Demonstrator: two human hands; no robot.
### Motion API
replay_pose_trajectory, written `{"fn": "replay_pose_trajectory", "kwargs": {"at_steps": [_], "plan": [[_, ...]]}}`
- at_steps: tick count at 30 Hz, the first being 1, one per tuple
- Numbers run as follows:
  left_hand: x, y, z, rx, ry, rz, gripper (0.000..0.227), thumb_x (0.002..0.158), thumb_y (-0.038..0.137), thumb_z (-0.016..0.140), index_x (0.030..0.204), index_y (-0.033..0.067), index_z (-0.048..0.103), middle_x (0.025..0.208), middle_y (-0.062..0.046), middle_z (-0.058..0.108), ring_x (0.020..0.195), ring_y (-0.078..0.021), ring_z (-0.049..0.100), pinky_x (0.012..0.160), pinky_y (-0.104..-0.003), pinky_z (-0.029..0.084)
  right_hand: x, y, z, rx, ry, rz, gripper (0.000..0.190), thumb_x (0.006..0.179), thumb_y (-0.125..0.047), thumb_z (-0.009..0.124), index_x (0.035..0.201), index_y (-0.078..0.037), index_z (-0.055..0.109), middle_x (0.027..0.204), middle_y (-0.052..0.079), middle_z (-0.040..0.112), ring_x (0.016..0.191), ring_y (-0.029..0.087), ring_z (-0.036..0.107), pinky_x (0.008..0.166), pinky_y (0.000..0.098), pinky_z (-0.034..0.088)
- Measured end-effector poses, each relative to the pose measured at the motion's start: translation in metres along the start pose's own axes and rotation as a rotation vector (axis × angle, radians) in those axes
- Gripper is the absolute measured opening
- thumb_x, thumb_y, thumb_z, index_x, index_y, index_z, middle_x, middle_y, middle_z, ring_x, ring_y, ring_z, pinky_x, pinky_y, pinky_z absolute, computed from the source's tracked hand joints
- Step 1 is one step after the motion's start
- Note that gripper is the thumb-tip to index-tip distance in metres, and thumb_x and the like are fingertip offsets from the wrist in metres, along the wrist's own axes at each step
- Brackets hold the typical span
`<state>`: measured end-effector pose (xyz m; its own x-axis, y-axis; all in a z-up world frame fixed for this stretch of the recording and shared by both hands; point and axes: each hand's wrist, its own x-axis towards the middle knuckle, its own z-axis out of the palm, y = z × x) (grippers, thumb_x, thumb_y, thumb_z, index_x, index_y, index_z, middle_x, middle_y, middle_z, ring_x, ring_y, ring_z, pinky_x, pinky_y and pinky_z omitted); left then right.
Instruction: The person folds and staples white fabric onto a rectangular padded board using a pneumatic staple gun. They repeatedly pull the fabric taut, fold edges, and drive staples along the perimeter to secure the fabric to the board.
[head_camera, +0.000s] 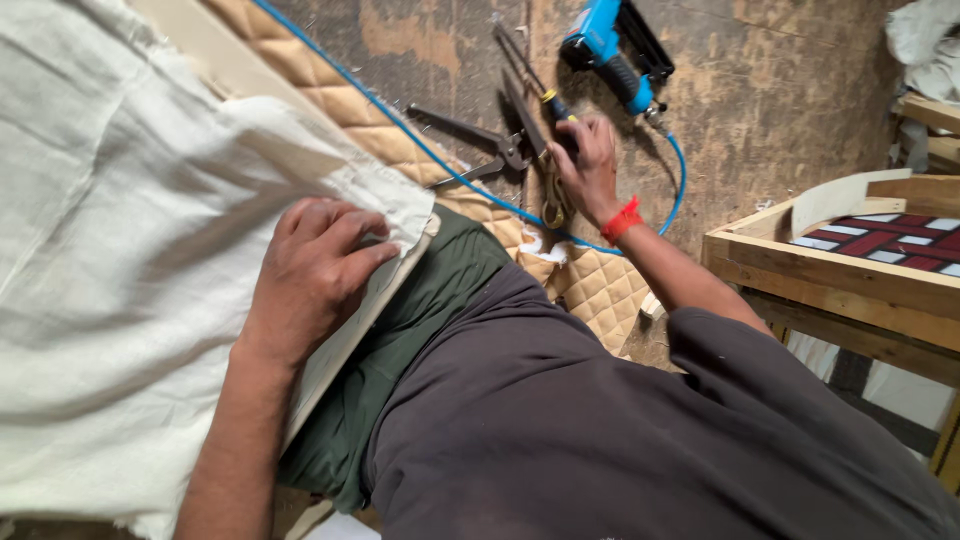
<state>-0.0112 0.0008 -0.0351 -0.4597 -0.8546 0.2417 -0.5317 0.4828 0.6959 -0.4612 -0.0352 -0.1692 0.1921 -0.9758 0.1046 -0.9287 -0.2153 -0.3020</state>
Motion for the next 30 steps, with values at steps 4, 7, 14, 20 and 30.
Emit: {"fn": "replay_pose_trajectory", "kwargs": {"at_steps": [4,7,14,20,30], "plan": [[-0.007,-0.004,0.000,0.009,-0.034,0.019,0.017,0.083,0.012,0.070,0.098,0.0151,0.078,0.112,0.001,0.069,0.112,-0.0223,0.061,0.104,-0.041,0.046,-0.036,-0.030,-0.002,0.126,-0.280,0.077,0.018,0.094,-0.011,0.079,0.107,-0.007,0.068,0.097,0.011,0.063,0.088,0.027,0.064,0.078,0.0396,0.054],[-0.009,-0.005,0.002,-0.019,-0.019,0.007,0.019,0.083,0.012,0.070,0.100,0.0151,0.078,0.112,0.001,0.069,0.113,-0.0234,0.061,0.105,-0.041,0.045,-0.043,-0.030,-0.001,0.175,-0.201,-0.065,0.016,0.094,-0.007,0.078,0.105,-0.006,0.066,0.100,0.011,0.066,0.093,0.027,0.067,0.079,0.0392,0.056],[0.001,-0.004,-0.002,-0.018,-0.015,0.045,0.023,0.080,0.009,0.067,0.101,0.0142,0.077,0.111,-0.001,0.069,0.113,-0.0252,0.060,0.104,-0.042,0.045,0.055,0.085,-0.007,-0.104,0.117,-0.135,0.051,0.087,-0.002,0.080,0.132,0.000,0.058,0.131,0.023,0.057,0.122,0.044,0.056,0.107,0.0489,0.046],[-0.021,-0.016,0.007,-0.028,0.047,0.076,0.018,0.084,0.008,0.068,0.100,0.0121,0.075,0.110,0.000,0.068,0.112,-0.0228,0.060,0.104,-0.039,0.045,0.089,0.137,-0.009,0.066,-0.280,-0.090,0.067,0.089,-0.003,0.077,0.147,-0.003,0.044,0.129,0.023,0.062,0.118,0.044,0.061,0.104,0.0476,0.049],[-0.023,-0.017,0.017,-0.016,0.096,0.031,0.010,0.095,0.012,0.071,0.096,0.0168,0.079,0.106,0.006,0.070,0.110,-0.0153,0.063,0.110,-0.035,0.047,0.067,-0.005,-0.142,0.554,-0.469,0.482,0.037,0.094,0.002,0.071,0.128,0.003,0.057,0.098,0.014,0.063,0.072,0.013,0.062,0.071,0.0330,0.053]]}}
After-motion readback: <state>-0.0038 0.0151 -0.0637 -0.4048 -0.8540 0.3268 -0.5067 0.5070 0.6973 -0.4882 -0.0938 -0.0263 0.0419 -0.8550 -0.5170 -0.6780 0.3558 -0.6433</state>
